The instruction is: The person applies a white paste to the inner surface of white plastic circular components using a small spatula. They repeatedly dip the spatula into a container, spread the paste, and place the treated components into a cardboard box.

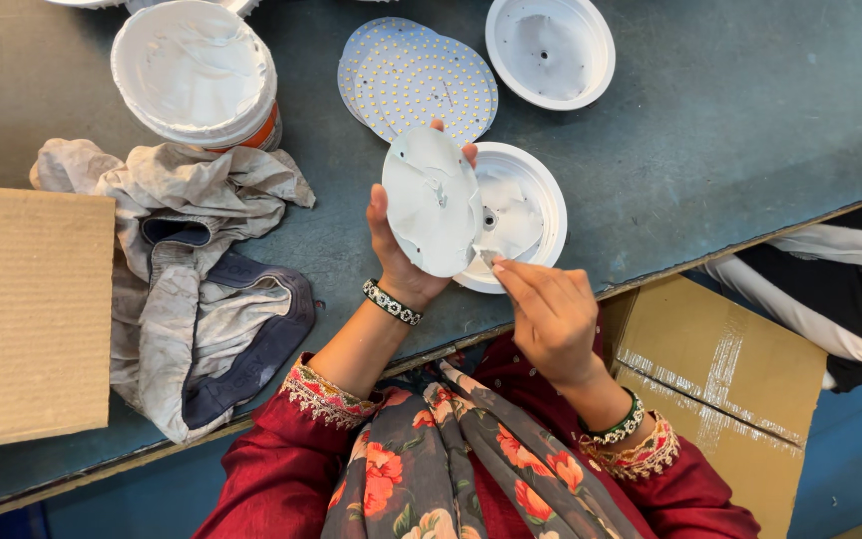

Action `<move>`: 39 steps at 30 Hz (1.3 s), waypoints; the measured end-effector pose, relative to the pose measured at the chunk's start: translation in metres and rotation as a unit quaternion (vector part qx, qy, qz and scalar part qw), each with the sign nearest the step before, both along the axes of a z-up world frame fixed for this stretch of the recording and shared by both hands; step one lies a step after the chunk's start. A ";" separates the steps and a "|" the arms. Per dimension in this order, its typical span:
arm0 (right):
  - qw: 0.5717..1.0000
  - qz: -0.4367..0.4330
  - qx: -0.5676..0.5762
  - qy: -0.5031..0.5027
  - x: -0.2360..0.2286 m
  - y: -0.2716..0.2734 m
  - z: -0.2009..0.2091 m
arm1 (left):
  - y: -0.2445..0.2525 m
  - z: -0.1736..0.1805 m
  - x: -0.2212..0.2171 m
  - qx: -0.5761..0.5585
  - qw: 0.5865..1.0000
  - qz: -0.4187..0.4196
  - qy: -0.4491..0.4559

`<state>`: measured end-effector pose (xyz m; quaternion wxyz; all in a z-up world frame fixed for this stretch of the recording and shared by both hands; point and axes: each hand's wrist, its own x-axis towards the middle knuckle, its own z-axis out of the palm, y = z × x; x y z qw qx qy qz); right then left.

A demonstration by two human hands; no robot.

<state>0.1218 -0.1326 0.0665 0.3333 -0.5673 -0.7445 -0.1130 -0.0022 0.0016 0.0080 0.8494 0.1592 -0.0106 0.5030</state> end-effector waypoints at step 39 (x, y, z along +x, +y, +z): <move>0.671 -0.043 0.086 0.735 0.161 -0.101 -0.064 | -0.028 0.000 -0.030 0.596 0.290 0.192 0.724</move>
